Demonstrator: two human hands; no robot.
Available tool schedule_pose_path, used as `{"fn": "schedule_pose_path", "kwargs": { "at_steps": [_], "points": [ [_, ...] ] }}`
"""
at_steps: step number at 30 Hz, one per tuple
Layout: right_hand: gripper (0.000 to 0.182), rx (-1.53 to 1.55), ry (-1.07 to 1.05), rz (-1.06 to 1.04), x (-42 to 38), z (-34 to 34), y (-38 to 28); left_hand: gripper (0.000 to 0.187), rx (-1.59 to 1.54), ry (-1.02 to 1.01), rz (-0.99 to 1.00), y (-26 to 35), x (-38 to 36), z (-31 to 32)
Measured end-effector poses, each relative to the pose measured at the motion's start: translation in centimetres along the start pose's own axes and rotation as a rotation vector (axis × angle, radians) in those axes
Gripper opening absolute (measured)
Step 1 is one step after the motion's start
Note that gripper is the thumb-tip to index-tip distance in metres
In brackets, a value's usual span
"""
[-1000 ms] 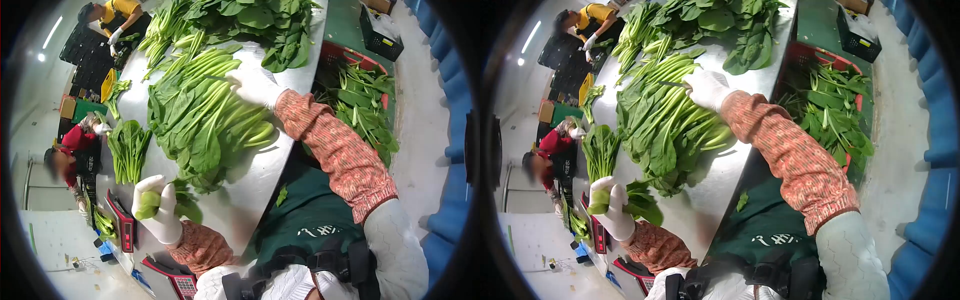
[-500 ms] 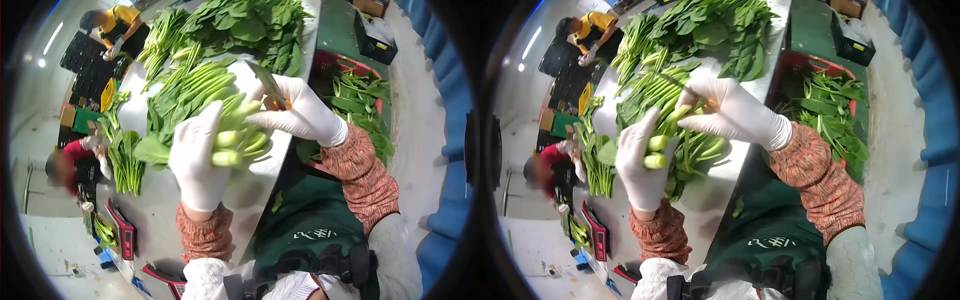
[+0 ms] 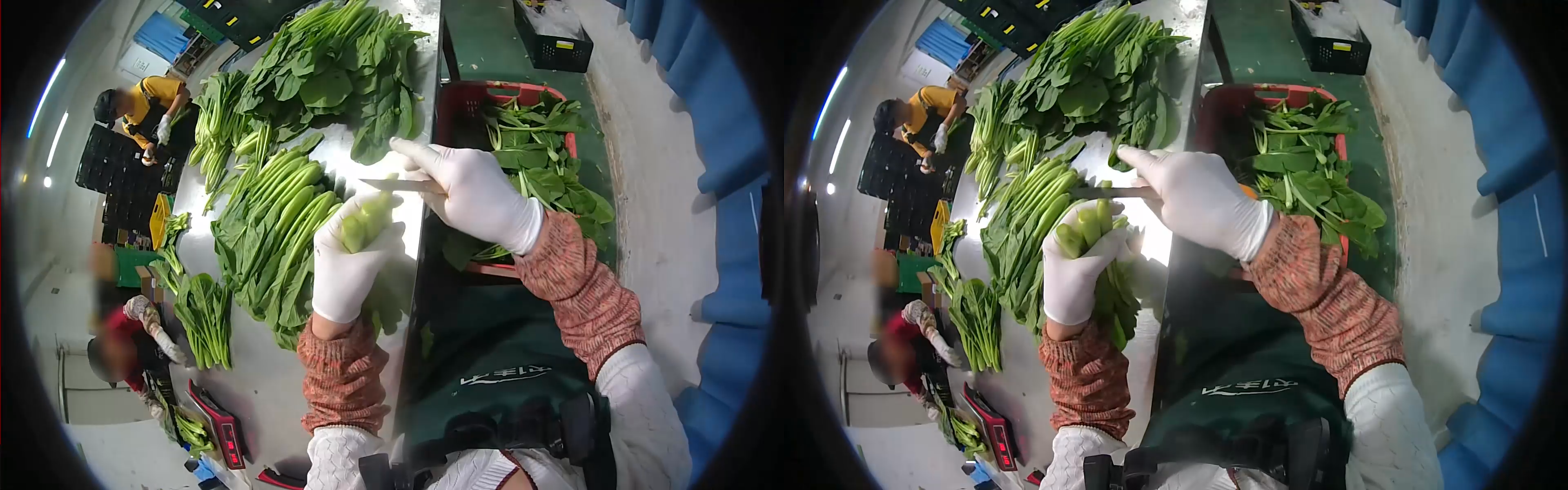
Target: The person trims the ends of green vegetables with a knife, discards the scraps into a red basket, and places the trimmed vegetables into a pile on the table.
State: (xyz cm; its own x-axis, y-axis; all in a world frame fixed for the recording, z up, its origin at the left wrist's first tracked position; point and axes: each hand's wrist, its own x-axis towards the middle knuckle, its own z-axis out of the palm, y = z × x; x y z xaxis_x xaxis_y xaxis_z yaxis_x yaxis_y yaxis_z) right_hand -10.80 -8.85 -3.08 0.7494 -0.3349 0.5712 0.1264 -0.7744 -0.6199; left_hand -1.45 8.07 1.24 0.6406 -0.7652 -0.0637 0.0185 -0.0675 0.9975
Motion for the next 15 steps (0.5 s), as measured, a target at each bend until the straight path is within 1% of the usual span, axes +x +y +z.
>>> {"fn": "schedule_pose_path", "kwargs": {
  "at_steps": [1, 2, 3, 4, 5, 6, 7, 8, 9, 10, 12, 13, 14, 15],
  "points": [
    [0.048, 0.006, 0.006, 0.037, -0.2, 1.2, 1.8, 0.035, 0.014, -0.022, -0.021, 0.1, -0.4, -0.5],
    [0.046, 0.013, 0.007, 0.071, -0.2, 2.2, 3.8, 0.035, 0.055, -0.009, 0.0, 0.5, -1.0, -1.1],
    [0.041, -0.038, -0.082, 0.228, -0.2, 2.5, 4.7, 0.034, 0.094, 0.007, 0.02, 1.2, -1.9, -1.6],
    [0.04, -0.002, -0.125, 0.291, -0.3, 2.7, 5.4, 0.034, 0.133, 0.023, 0.038, 2.0, -3.0, -2.3],
    [0.038, 0.007, -0.13, 0.314, -0.7, 3.0, 5.8, 0.034, 0.256, 0.088, 0.08, 2.7, -4.6, -3.7],
    [0.036, 0.018, -0.141, 0.341, -0.9, 3.5, 5.7, 0.033, 0.234, 0.172, 0.138, 2.9, -6.1, -5.7],
    [0.035, 0.038, -0.172, 0.322, -1.0, 4.4, 5.9, 0.028, 0.15, 0.242, 0.187, 3.0, -7.9, -7.7],
    [0.033, 0.059, -0.199, 0.303, -1.1, 5.5, 6.1, 0.026, 0.148, 0.355, 0.317, 3.1, -9.4, -8.9],
    [0.032, 0.079, -0.221, 0.28, -1.0, 6.6, 6.3, 0.027, 0.072, 0.379, 0.394, 2.9, -10.9, -10.9],
    [0.031, 0.1, -0.236, 0.27, -0.6, 7.8, 6.1, 0.028, 0.098, 0.402, 0.483, 3.4, -11.8, -11.4],
    [0.029, 0.14, -0.264, 0.245, 0.6, 10.2, 5.0, 0.026, 0.206, 0.626, 0.515, 3.3, -13.7, -13.2],
    [0.036, 0.112, -0.3, 0.241, 1.5, 11.4, 4.3, 0.025, 0.252, 0.646, 0.481, 3.0, -14.6, -13.9],
    [0.032, 0.219, -0.275, 0.201, 2.0, 12.2, 3.6, 0.024, 0.297, 0.664, 0.446, 2.7, -15.3, -14.6],
    [0.031, 0.193, -0.326, 0.204, 2.8, 13.8, 3.8, 0.023, 0.34, 0.68, 0.412, 2.5, -15.7, -15.1]
  ]
}}
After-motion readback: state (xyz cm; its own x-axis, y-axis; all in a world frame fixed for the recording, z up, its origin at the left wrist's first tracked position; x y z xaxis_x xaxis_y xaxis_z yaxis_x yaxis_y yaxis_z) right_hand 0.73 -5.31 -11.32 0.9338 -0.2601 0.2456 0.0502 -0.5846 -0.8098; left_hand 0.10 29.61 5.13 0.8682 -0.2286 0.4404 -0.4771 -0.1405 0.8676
